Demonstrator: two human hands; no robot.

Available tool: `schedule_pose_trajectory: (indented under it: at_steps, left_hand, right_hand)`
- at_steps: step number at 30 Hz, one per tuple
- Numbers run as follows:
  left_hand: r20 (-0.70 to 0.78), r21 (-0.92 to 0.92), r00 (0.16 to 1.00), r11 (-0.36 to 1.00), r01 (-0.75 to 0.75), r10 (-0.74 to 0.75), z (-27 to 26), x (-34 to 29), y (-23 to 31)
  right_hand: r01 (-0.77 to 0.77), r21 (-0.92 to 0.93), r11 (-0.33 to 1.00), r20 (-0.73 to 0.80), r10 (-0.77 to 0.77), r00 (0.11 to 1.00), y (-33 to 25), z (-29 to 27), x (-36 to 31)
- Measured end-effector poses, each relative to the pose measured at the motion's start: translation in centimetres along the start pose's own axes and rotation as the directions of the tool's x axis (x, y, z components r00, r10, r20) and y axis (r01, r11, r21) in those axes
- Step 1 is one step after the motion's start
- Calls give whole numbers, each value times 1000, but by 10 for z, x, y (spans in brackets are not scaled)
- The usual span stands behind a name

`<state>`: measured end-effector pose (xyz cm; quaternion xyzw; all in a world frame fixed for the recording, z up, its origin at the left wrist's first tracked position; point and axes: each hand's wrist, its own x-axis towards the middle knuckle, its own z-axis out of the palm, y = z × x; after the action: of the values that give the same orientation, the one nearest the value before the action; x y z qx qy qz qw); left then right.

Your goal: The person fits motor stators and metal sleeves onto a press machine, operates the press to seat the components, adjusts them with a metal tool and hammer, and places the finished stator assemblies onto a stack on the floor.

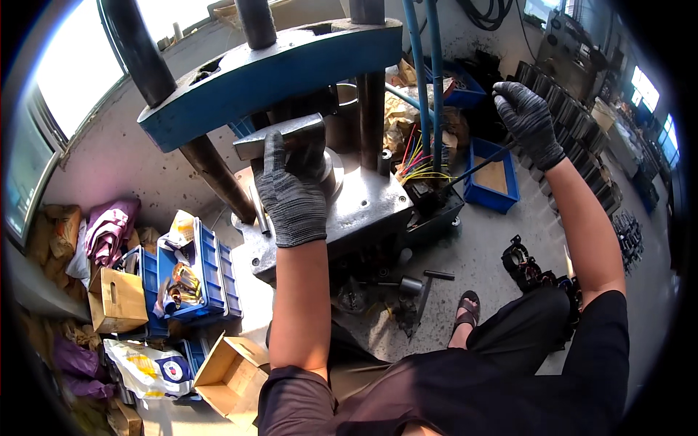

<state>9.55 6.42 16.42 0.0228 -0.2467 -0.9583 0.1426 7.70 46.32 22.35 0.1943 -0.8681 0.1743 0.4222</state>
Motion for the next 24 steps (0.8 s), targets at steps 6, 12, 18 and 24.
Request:
schedule_pose_trajectory:
  at_steps: [6,12,18,24]
  left_hand:
    - [90,103,992,989,-102,93,-10,7,-5]
    - [17,253,995,962,-101,101,-26,31,0]
    - [125,268,968,932,-246,219,-22,26,1]
    - [282,272,952,941,-201,122,-9,-12,-8]
  right_hand:
    - [-20,-26,999,60,21,998,6,1,4]
    - [-53,-56,997,91,58,994,4,-2,2]
    - [-76,-7,997,107,76,991,8,-1,2]
    - [-83,-33,996,112,86,990,6,-4,-3]
